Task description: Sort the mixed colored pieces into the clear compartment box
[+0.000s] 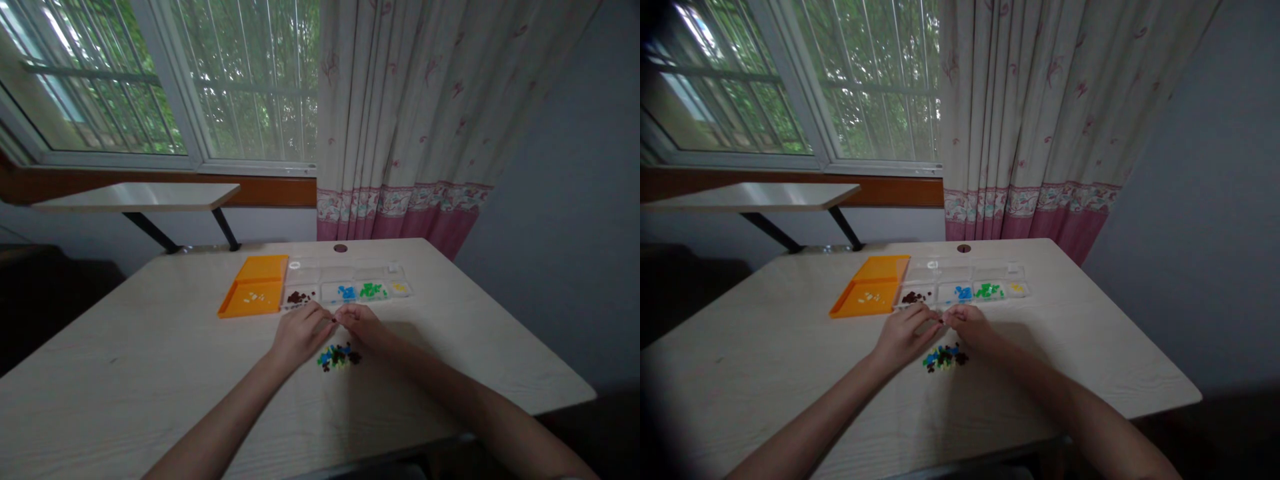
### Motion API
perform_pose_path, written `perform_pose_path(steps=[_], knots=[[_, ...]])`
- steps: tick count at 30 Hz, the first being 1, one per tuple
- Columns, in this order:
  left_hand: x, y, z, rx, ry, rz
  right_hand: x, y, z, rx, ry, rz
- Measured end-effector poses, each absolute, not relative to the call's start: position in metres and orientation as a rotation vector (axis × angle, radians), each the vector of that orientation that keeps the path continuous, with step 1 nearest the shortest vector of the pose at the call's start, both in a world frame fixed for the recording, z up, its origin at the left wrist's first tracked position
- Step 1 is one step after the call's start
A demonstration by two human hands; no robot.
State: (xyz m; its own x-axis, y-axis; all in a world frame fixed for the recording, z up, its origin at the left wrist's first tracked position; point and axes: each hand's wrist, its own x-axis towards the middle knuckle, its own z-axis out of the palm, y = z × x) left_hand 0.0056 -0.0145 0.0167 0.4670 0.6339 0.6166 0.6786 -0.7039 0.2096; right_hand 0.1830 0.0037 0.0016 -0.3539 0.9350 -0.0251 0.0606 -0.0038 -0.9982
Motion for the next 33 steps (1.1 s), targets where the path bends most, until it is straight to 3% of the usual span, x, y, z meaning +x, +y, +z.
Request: perform_pose_path(steps=[8, 16, 33], knots=[[0.004, -0.016, 0.021, -2.682, -1.188, -1.174, 0.19, 0.007, 0.003, -1.047, -1.704, 1.288], [-0.02, -0.005, 0.032, -2.499, -1.424, -1.489, 0.231, 0.012, 0.015, -0.925, -2.462, 1.003], [-0.028, -0.001, 0.031, -2.348, -1.507, -1.454, 0.227, 0.008, 0.02, -0.944, -2.625, 0.795]])
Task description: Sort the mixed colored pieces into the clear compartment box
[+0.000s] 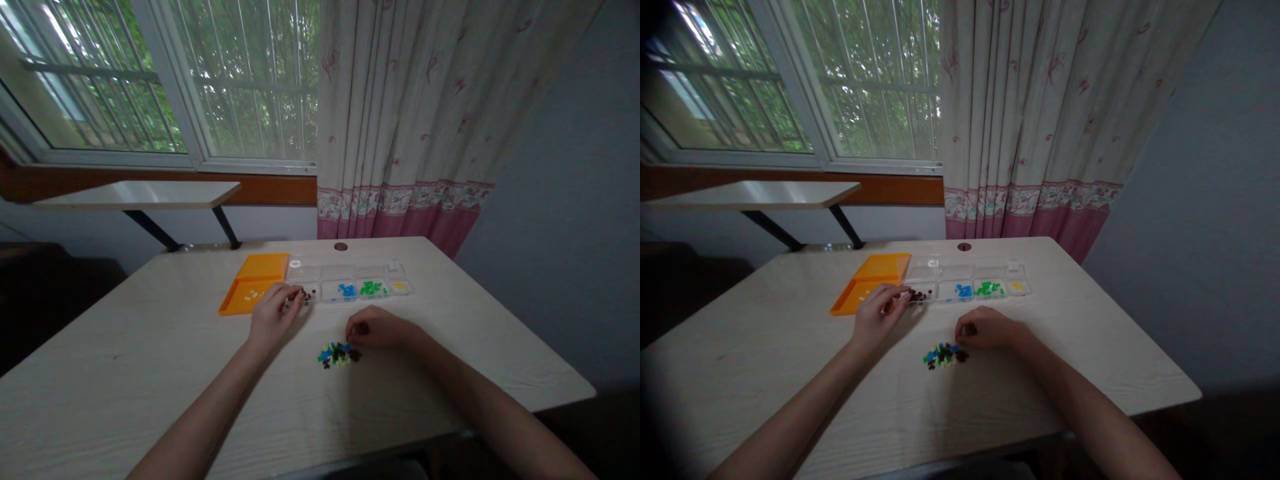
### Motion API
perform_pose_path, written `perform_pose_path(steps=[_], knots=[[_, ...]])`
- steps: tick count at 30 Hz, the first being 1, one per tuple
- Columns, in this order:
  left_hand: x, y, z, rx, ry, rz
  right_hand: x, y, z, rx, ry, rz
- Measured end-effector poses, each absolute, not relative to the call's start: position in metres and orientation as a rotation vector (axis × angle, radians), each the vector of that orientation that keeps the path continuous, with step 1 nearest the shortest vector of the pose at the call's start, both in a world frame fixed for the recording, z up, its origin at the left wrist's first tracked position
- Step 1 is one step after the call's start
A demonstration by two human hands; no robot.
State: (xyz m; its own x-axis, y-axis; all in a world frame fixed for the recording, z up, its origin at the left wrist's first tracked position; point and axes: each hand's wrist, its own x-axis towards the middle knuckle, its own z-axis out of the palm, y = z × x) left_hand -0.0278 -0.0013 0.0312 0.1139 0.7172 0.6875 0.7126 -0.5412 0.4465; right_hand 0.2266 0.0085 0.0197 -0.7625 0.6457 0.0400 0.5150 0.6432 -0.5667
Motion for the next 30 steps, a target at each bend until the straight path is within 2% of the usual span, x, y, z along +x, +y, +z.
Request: perform_pose_path(steps=[7, 13, 19, 30], knots=[[-0.042, 0.018, 0.016, 2.227, 1.888, 1.22, 0.227, 0.011, 0.015, -0.931, -2.617, 0.754], [-0.048, 0.024, 0.011, 2.242, 2.021, 1.062, 0.229, 0.011, 0.014, -0.899, -2.627, 0.733], [-0.045, 0.022, 0.013, 2.261, 1.878, 1.001, 0.228, 0.012, 0.011, -0.852, -2.65, 0.737], [-0.014, -0.003, 0.016, 2.545, 1.123, 0.778, 0.219, 0.008, 0.014, -0.997, -2.609, 0.719]])
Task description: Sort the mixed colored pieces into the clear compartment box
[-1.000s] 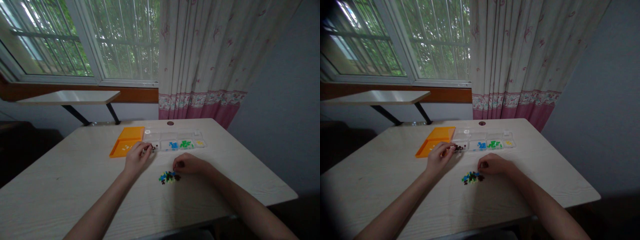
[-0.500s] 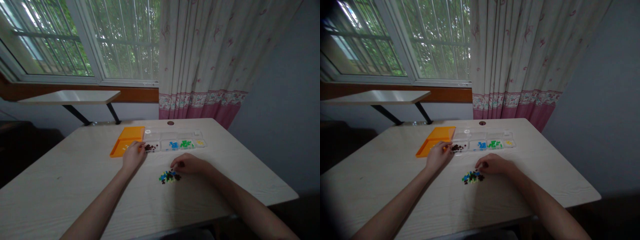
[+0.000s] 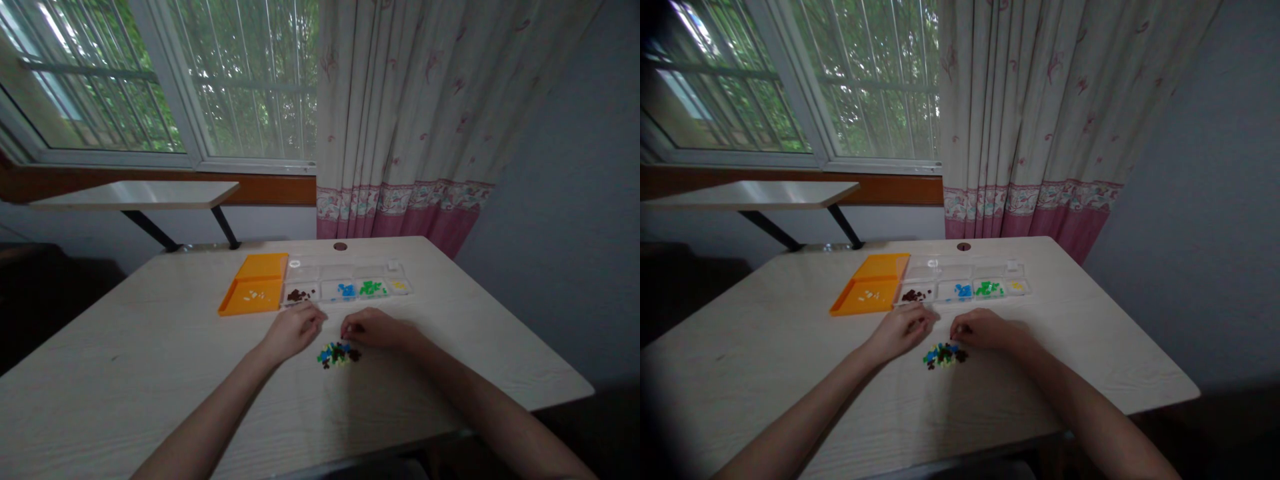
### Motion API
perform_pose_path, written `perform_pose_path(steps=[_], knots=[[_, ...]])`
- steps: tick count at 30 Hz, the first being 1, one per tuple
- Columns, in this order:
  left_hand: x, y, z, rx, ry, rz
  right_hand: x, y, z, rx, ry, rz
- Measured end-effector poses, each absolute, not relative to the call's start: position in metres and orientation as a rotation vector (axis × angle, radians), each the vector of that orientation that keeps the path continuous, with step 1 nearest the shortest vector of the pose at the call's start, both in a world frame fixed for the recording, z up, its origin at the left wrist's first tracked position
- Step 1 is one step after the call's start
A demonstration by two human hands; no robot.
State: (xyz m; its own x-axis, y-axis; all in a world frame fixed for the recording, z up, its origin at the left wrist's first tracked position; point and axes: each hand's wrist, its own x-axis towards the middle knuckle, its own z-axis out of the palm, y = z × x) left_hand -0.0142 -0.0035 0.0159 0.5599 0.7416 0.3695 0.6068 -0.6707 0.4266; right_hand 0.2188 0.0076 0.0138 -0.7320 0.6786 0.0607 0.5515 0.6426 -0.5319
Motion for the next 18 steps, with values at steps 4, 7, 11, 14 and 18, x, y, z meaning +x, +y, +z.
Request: perform_pose_path(steps=[4, 7, 11, 14, 18], knots=[[-0.005, -0.01, 0.015, 2.54, 1.055, 0.755, 0.211, 0.006, 0.008, -0.982, -2.478, 0.746], [-0.001, -0.013, 0.016, 2.528, 1.024, 0.771, 0.206, 0.003, 0.005, -0.992, -2.412, 0.711], [-0.001, -0.013, 0.018, 2.5, 1.009, 0.822, 0.203, 0.002, 0.004, -1.014, -2.351, 0.615], [0.0, -0.012, 0.016, 2.482, 1.04, 0.845, 0.203, 0.002, 0.003, -1.014, -2.312, 0.578], [0.001, -0.011, 0.013, 2.472, 1.056, 0.889, 0.203, 0.001, 0.003, -1.0, -2.273, 0.599]])
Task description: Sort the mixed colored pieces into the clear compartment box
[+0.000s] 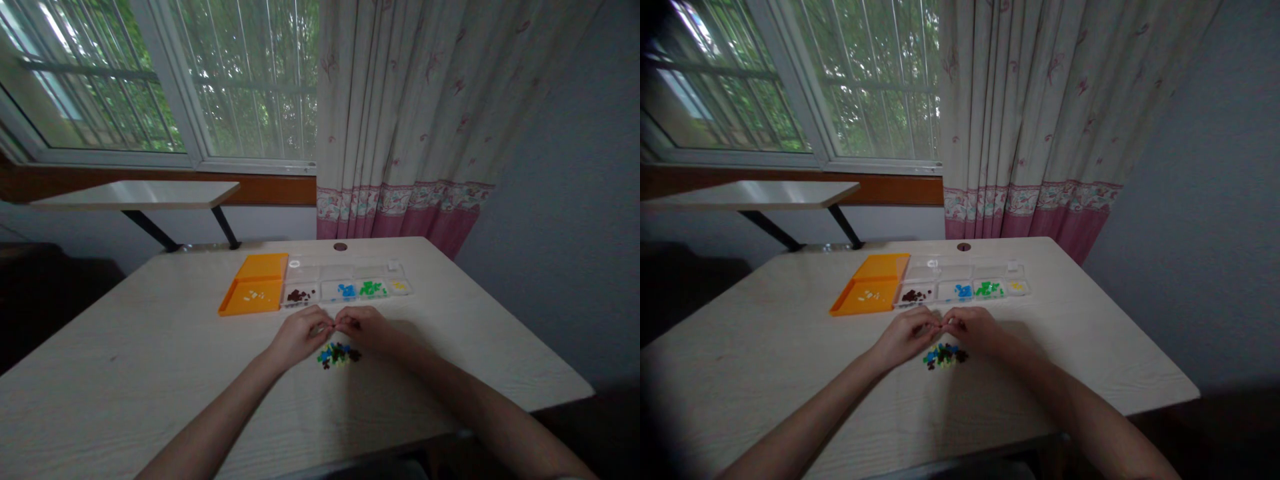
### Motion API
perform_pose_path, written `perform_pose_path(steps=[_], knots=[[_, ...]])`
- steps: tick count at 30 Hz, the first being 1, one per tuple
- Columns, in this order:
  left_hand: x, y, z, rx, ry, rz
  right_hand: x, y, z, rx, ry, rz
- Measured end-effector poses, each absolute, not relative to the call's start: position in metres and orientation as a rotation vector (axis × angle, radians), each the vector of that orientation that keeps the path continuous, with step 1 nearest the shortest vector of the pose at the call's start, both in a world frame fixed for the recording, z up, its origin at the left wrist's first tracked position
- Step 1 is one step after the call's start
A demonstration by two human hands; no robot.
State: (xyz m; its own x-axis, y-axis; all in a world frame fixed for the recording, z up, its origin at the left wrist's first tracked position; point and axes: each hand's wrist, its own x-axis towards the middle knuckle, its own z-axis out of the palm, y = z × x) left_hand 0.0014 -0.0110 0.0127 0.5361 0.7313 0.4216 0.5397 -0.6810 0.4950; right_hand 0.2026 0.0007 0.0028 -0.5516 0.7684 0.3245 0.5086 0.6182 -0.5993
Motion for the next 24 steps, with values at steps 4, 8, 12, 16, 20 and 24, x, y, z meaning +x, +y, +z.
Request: perform_pose_path(steps=[4, 8, 12, 16, 20, 24], knots=[[0.002, -0.012, 0.016, 2.473, 1.047, 0.919, 0.202, 0.0, 0.007, -1.002, -2.24, 0.624], [-0.003, -0.01, 0.022, 2.474, 1.051, 1.04, 0.211, 0.002, 0.015, -0.953, -2.332, 0.784], [-0.013, -0.008, 0.028, 2.408, 1.148, 1.251, 0.226, 0.007, 0.021, -0.882, -2.515, 0.987], [-0.019, -0.008, 0.032, 2.372, 1.226, 1.417, 0.232, 0.008, 0.023, -0.954, -2.592, 1.044], [-0.019, -0.01, 0.035, 2.38, 1.263, 1.451, 0.23, 0.007, 0.026, -0.999, -2.617, 1.053], [-0.017, -0.011, 0.036, 2.373, 1.268, 1.472, 0.229, 0.007, 0.027, -1.005, -2.617, 1.063]])
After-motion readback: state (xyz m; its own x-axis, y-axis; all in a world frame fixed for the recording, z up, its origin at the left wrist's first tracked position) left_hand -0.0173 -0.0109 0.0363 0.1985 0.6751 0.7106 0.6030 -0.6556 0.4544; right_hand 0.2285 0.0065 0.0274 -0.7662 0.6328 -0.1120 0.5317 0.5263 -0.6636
